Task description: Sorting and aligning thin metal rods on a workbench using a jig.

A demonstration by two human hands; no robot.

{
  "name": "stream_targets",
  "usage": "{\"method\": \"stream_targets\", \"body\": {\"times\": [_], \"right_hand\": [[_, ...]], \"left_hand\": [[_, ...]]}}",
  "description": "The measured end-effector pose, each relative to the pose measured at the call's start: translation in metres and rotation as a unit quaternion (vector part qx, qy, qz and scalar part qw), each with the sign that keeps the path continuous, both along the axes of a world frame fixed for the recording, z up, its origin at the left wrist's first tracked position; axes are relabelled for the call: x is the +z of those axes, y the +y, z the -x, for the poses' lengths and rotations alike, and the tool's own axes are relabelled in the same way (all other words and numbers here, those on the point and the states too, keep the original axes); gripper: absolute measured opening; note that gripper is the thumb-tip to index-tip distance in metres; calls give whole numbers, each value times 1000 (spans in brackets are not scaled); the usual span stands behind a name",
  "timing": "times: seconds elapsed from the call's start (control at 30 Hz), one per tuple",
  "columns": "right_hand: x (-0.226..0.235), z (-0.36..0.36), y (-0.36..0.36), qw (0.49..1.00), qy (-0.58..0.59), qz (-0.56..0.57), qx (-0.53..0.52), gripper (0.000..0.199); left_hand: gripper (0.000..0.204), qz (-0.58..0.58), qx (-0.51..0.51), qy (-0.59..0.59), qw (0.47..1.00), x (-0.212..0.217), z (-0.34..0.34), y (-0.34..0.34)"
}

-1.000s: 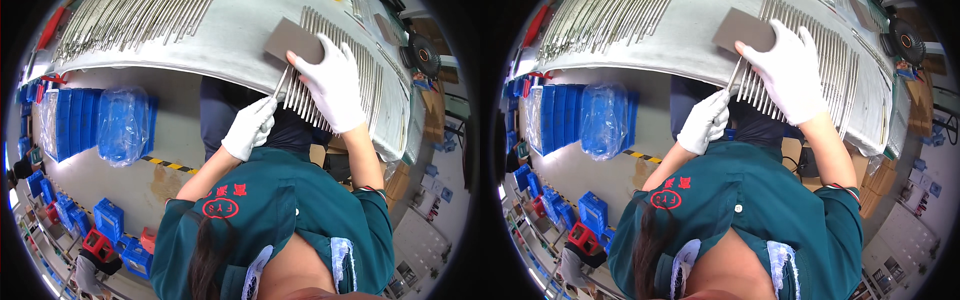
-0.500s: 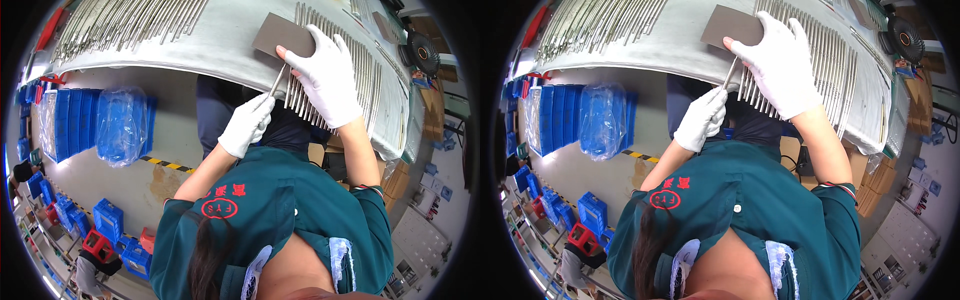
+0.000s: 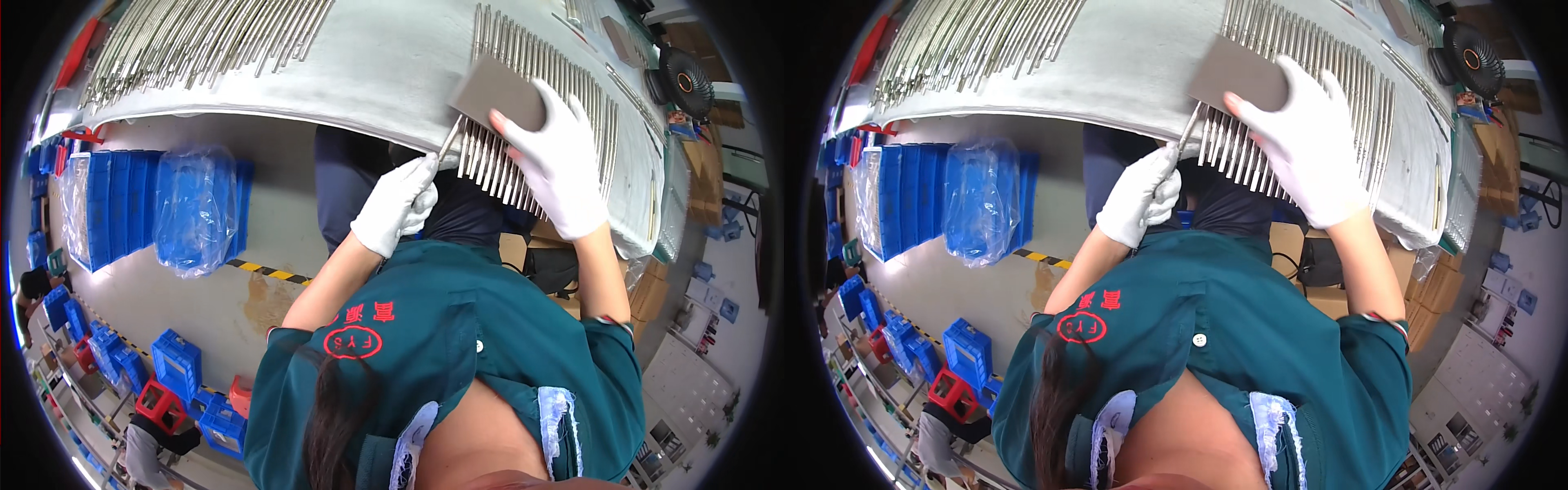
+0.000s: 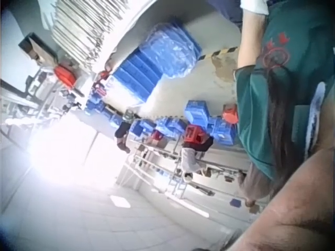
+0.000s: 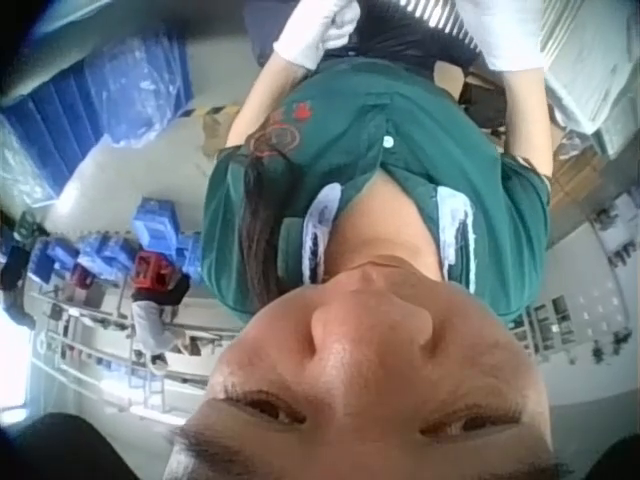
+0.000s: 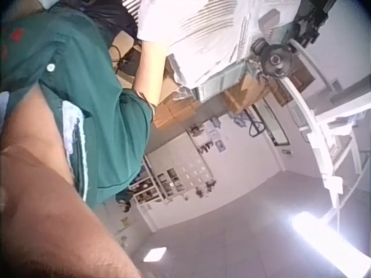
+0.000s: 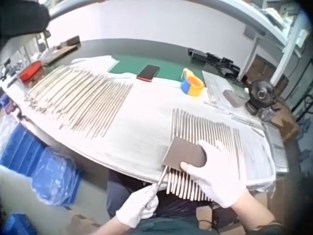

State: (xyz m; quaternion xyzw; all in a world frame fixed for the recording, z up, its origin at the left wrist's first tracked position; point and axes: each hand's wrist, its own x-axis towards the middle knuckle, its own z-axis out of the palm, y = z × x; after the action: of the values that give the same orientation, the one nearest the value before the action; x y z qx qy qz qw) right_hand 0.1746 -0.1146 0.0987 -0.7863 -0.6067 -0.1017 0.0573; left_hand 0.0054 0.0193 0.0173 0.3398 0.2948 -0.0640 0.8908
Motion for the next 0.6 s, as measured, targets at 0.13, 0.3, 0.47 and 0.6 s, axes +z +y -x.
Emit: {"method": "stream_targets", "body": {"times": [0.13,0.3,0.47,0.6], "right_hand": [[12,-5,-31,997,46,13,-63,50],[10,7,0,1000,6,-4,-24,44],[-6,5,27,998,-30,-61,-10,40],[3,-3,-5,999,32,5,-25,44]], "left_hand": [[35,107,-10,-30,994,-1,-1,2],[38,92,-30,-41,994,-2,-2,2],[38,-5,-6,11,1000,2,-4,0],[35,36,-9,-27,999,0,0,2]]}}
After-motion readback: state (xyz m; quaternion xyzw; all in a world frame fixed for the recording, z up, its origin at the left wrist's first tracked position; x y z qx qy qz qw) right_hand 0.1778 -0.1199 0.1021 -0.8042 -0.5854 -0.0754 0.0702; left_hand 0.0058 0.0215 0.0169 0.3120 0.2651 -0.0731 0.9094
